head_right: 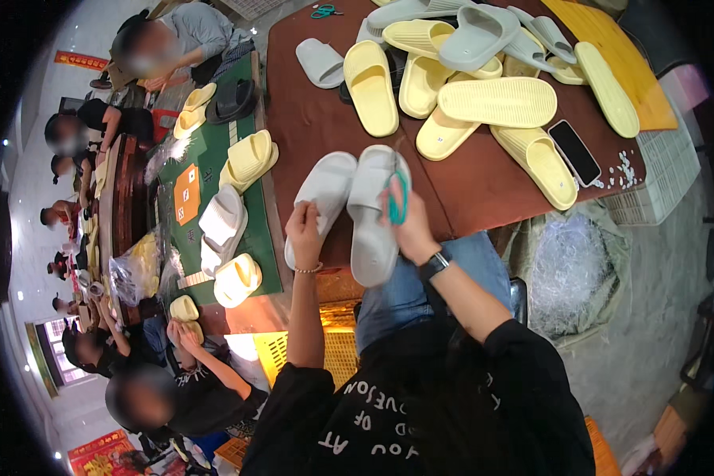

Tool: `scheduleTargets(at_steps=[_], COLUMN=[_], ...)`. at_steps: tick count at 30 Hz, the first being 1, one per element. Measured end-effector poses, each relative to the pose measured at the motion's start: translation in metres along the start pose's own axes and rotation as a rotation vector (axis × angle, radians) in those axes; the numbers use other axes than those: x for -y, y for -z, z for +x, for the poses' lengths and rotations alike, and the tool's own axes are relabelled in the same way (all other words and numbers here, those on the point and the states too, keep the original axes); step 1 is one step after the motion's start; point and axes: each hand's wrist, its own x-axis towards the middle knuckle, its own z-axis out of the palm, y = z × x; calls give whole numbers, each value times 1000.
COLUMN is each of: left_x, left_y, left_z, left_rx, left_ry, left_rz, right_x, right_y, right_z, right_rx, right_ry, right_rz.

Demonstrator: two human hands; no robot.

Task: Trim excess material and inspect manufactured slides at a factory workstation.

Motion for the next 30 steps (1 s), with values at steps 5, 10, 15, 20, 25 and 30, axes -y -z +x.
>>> scheduleTargets(at_steps=[5,10,15,20,25,30], left_x=[-9,43,51,-5,-60,-92], left_y=[7,26,77,88,28,-35], left_z=[-30,10,50,-40,-145,-150], left_rx=[54,-414,-667,-104,462,289], left_ry=[11,107,486,152,625,394], left_rz=[2,-491,-1042,164,-582,-1000], right_x=[62,34,-14,-25,-17,-4], right_y=[58,39,-1,12,22,53], right_z=[44,13,-29,-31,-80,-137], right_rx=[-75,-84,216,225,577,782], right_ry=[290,642,832,739,530,-380], right_rz=[-489,-880,-1185,-1086,-1102,-644])
